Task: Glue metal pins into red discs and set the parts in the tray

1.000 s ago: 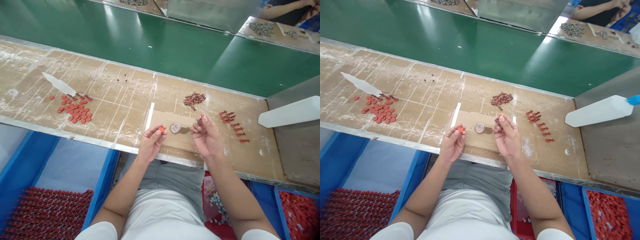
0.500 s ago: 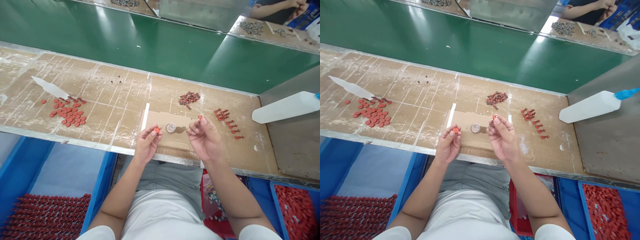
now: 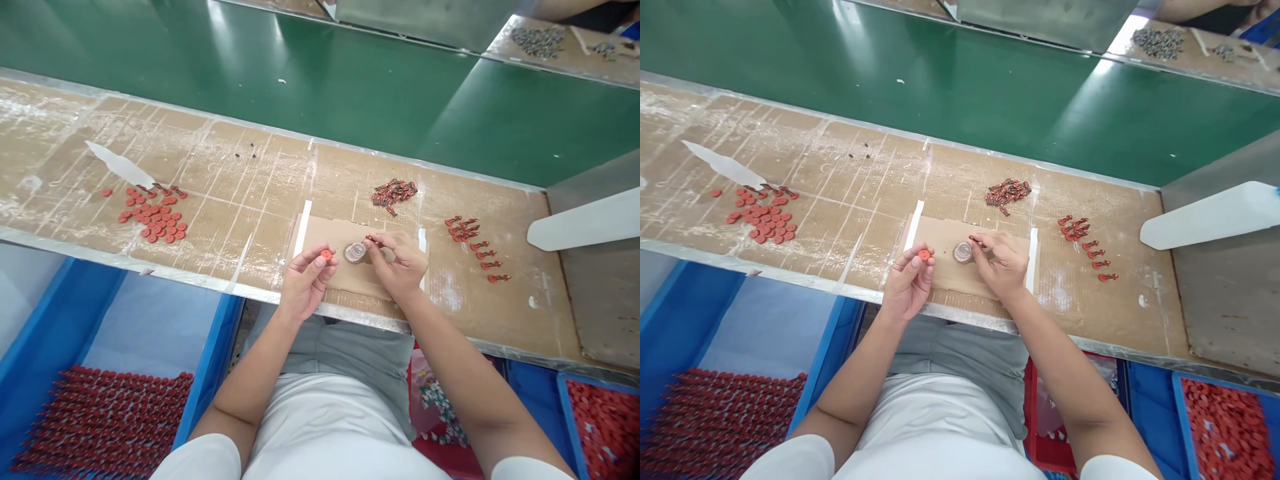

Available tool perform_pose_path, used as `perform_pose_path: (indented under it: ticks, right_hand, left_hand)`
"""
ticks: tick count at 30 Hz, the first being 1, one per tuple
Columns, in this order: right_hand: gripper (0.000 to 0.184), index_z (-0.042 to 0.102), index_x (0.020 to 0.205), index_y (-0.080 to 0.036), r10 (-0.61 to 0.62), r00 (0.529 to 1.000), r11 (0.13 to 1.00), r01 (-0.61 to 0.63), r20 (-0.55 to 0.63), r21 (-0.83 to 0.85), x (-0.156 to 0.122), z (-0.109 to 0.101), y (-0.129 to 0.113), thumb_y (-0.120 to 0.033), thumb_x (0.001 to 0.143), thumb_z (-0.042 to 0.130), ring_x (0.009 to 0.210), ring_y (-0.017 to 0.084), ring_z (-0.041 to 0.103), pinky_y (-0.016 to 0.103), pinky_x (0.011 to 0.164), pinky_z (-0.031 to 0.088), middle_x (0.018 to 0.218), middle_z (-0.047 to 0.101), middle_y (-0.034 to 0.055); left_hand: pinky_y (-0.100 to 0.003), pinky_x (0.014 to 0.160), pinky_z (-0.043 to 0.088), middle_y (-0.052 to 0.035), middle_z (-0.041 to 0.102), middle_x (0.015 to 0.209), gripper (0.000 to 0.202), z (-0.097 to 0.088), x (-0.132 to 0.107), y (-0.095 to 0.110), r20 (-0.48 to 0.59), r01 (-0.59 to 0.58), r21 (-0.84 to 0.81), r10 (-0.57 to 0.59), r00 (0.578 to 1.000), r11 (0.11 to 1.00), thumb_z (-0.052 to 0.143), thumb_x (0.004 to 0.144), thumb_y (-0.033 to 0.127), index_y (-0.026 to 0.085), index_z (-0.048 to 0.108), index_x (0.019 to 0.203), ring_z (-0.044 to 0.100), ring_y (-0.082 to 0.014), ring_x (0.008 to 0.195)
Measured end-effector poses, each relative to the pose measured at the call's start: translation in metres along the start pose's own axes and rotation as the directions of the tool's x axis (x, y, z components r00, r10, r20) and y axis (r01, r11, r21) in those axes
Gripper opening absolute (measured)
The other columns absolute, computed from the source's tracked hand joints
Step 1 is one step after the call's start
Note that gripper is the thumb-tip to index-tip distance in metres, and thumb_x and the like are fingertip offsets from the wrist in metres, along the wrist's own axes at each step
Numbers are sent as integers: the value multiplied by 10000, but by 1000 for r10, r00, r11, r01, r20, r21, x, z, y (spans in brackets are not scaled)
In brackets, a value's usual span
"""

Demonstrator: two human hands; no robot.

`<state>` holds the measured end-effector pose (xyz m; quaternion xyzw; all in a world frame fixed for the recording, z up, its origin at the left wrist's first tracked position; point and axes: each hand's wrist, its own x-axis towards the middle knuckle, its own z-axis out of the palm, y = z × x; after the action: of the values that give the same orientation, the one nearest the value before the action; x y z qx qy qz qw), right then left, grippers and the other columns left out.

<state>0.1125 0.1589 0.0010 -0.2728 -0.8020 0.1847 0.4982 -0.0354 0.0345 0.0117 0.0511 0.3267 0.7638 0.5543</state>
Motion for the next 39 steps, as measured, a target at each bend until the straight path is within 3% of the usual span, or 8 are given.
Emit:
perform_pose_path:
  ticks: [9, 21, 24, 27, 30, 33, 36, 39]
  right_hand:
    - [301, 739, 1063, -288, -55, 998, 996, 52, 44, 66, 0, 2, 1, -135, 804, 747, 754, 188, 705, 362, 729, 573, 928, 780, 29]
    - [293, 748, 1041, -282, -37, 998, 996, 33, 53, 80, 0, 2, 1, -126, 793, 754, 764, 189, 701, 363, 723, 575, 927, 778, 30]
    - [253, 754, 1018, -284, 8, 999, 995, -12, 42, 94, -1, 2, 1, -159, 797, 758, 774, 188, 704, 365, 735, 577, 918, 778, 26]
    - [189, 764, 970, -282, 156, 988, 974, -156, 9, 163, -2, 4, -1, -219, 793, 774, 785, 184, 703, 364, 751, 576, 903, 776, 19]
    - [171, 768, 929, -270, 431, 902, 843, -392, -28, 368, 0, 4, -9, -297, 765, 808, 792, 169, 702, 346, 772, 575, 884, 768, 13]
    - [214, 755, 880, -265, 661, 747, 562, -555, 70, 613, 7, -2, -21, -345, 707, 852, 744, 134, 679, 280, 688, 559, 846, 749, -6]
    - [186, 730, 859, -272, 716, 626, 269, -656, 310, 705, 14, -15, -35, -357, 731, 834, 607, 81, 580, 230, 576, 505, 795, 710, -33]
    - [142, 711, 849, -267, 704, 555, 134, -717, 443, 684, 18, -28, -48, -371, 784, 781, 564, 78, 515, 230, 538, 475, 787, 696, -27]
  left_hand:
    - [-108, 713, 582, -28, 777, 923, 285, -1, 0, 0, 34, -9, -25, 10, 999, 1000, 886, 654, 246, 197, 788, 917, 736, -81, 768]
    - [-134, 725, 588, -32, 772, 942, 308, -3, -1, 0, 23, -11, -4, 11, 1000, 1000, 887, 652, 265, 192, 777, 931, 738, -96, 783]
    - [-128, 719, 586, -30, 773, 946, 306, -3, -1, 0, 24, -11, -2, 11, 1000, 1000, 889, 649, 269, 199, 781, 927, 734, -91, 782]
    - [-124, 716, 586, -29, 773, 946, 301, -2, -1, 1, 23, -17, 2, 17, 1000, 1000, 889, 646, 270, 204, 784, 921, 733, -89, 782]
    - [-117, 719, 585, -29, 773, 950, 303, -2, -2, 0, 31, -20, 2, 19, 999, 1000, 890, 646, 261, 204, 785, 924, 735, -88, 791]
    - [-107, 712, 581, -26, 773, 940, 308, -2, -3, 0, 22, -18, -2, 18, 1000, 1000, 894, 640, 256, 203, 783, 922, 736, -84, 783]
    - [-98, 706, 576, -18, 773, 926, 310, -1, -7, 1, -3, -10, -16, 10, 1000, 1000, 897, 637, 252, 204, 781, 921, 734, -75, 770]
    - [-105, 709, 578, -15, 774, 924, 310, 3, -15, 0, -41, 14, -12, -15, 999, 1000, 894, 642, 250, 204, 778, 926, 734, -76, 773]
